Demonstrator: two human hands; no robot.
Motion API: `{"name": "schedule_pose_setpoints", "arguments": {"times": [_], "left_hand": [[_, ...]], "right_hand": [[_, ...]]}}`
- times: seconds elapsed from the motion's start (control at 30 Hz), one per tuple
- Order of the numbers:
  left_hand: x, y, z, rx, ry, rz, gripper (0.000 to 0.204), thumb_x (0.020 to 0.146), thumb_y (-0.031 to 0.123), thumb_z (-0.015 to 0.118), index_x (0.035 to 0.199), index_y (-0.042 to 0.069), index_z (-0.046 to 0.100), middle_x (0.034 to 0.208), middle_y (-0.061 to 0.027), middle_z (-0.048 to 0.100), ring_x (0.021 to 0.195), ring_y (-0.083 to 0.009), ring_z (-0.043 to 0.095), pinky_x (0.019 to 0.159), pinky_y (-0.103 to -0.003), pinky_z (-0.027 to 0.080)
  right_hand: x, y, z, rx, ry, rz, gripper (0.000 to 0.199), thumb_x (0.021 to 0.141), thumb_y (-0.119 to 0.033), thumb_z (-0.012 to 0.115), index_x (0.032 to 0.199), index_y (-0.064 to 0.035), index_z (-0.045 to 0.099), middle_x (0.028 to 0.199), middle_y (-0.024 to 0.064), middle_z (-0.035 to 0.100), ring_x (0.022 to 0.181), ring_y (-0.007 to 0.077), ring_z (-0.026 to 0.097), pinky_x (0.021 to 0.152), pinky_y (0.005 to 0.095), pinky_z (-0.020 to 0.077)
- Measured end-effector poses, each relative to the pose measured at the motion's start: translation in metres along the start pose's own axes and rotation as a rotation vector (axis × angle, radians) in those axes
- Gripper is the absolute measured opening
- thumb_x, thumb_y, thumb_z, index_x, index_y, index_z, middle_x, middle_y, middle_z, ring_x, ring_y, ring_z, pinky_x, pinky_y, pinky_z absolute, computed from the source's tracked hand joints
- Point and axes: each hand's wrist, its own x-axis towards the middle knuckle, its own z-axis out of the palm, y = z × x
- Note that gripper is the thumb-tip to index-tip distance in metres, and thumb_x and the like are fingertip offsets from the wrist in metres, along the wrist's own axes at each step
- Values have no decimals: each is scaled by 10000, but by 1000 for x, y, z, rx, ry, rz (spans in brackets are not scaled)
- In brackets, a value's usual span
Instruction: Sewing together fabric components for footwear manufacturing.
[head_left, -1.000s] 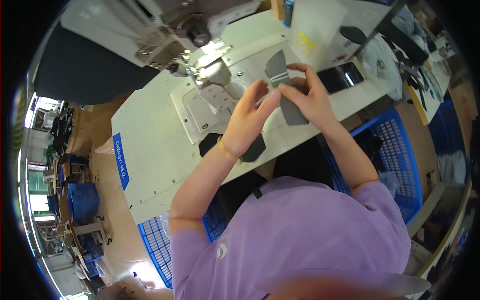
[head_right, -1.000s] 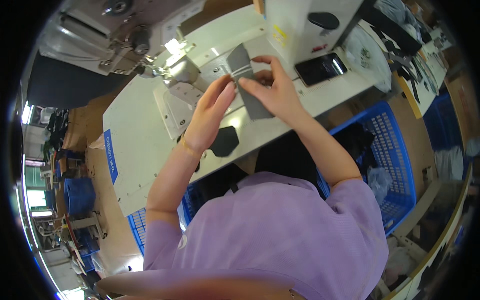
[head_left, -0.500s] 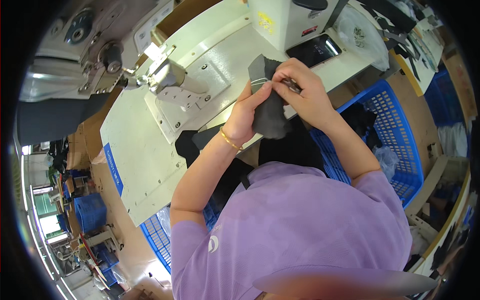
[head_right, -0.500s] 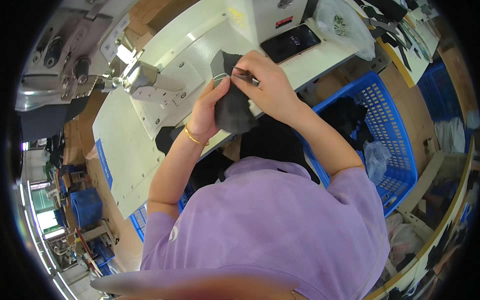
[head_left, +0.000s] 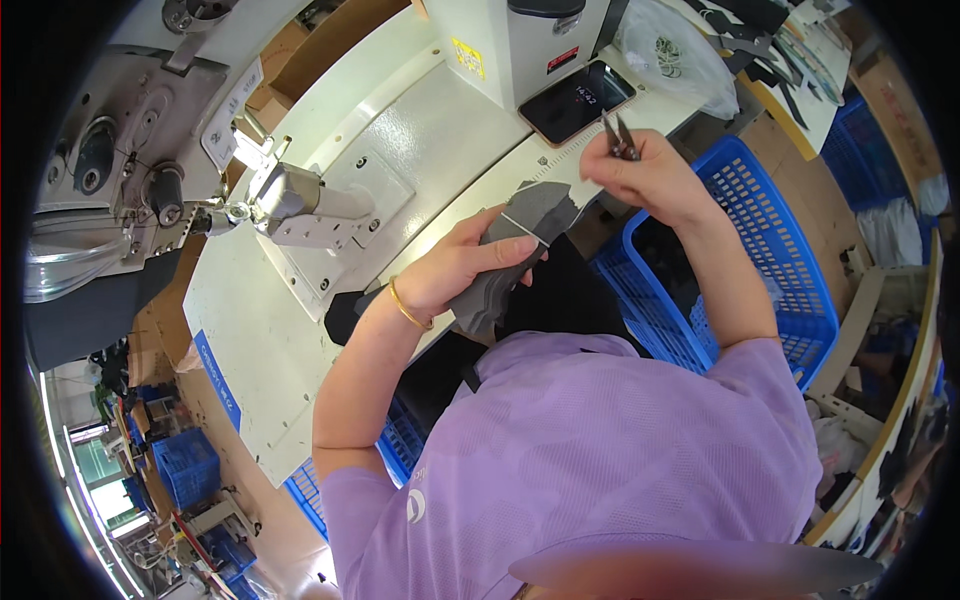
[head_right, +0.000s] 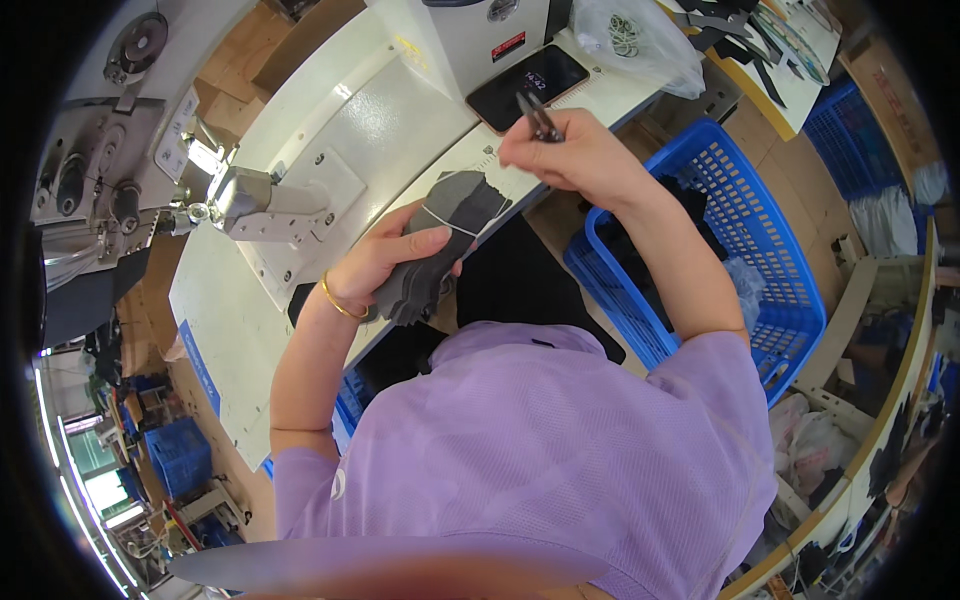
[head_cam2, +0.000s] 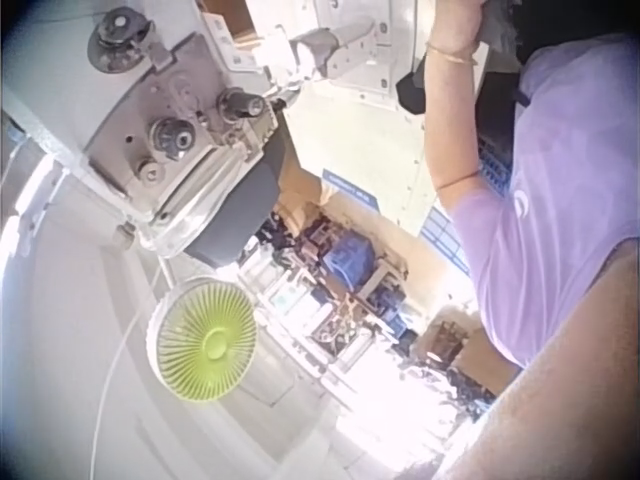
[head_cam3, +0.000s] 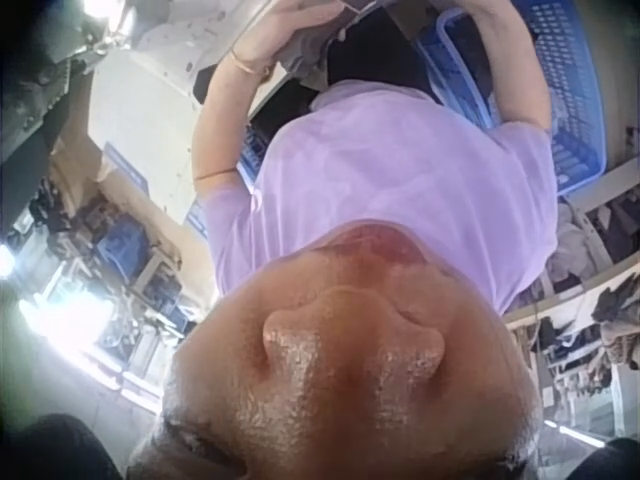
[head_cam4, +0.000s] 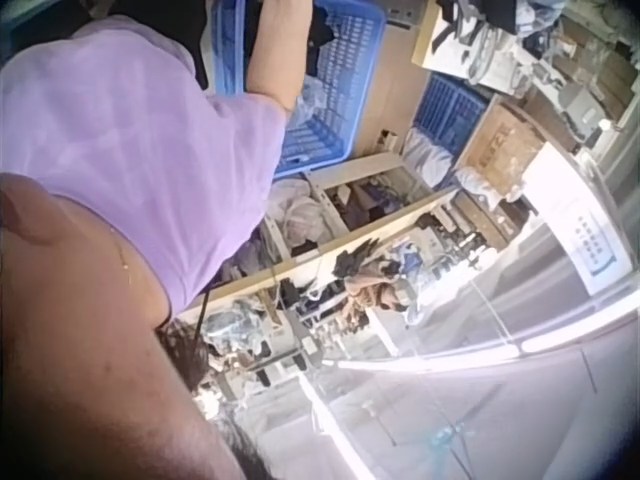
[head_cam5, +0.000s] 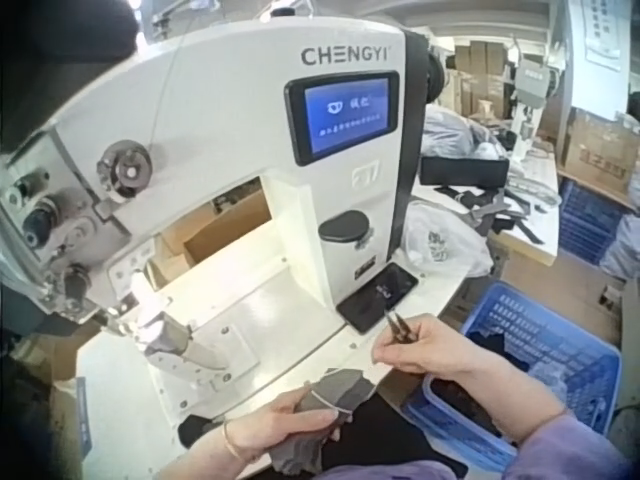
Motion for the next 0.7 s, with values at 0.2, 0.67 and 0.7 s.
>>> {"name": "schedule_pose_setpoints", "arguments": {"times": [0.2,0.67,0.7], "left_hand": [[3,15,3,5,28,157,511,906,315,665,1258,-26,519,1092,-114,632,892,-161,623,792,-278,516],[4,-16,-17,-508,35,359,537,988,368,534,1338,-29,441,1233,-187,582,1022,-258,636,843,-387,567],[4,-16,-19,-510,44,362,537,988,368,534,1338,-29,441,1233,-187,582,1022,-258,636,843,-387,567]], "right_hand": [[22,-10,-3,205,263,-132,176,914,-179,662,912,-4,643,558,-62,433,426,10,296,398,204,179],[110,12,-243,-1515,655,-168,233,829,-241,656,956,-51,700,912,169,689,841,396,648,728,445,508],[111,12,-237,-1593,668,-249,252,835,-250,654,982,-51,697,951,165,686,862,383,650,734,445,508]]}}
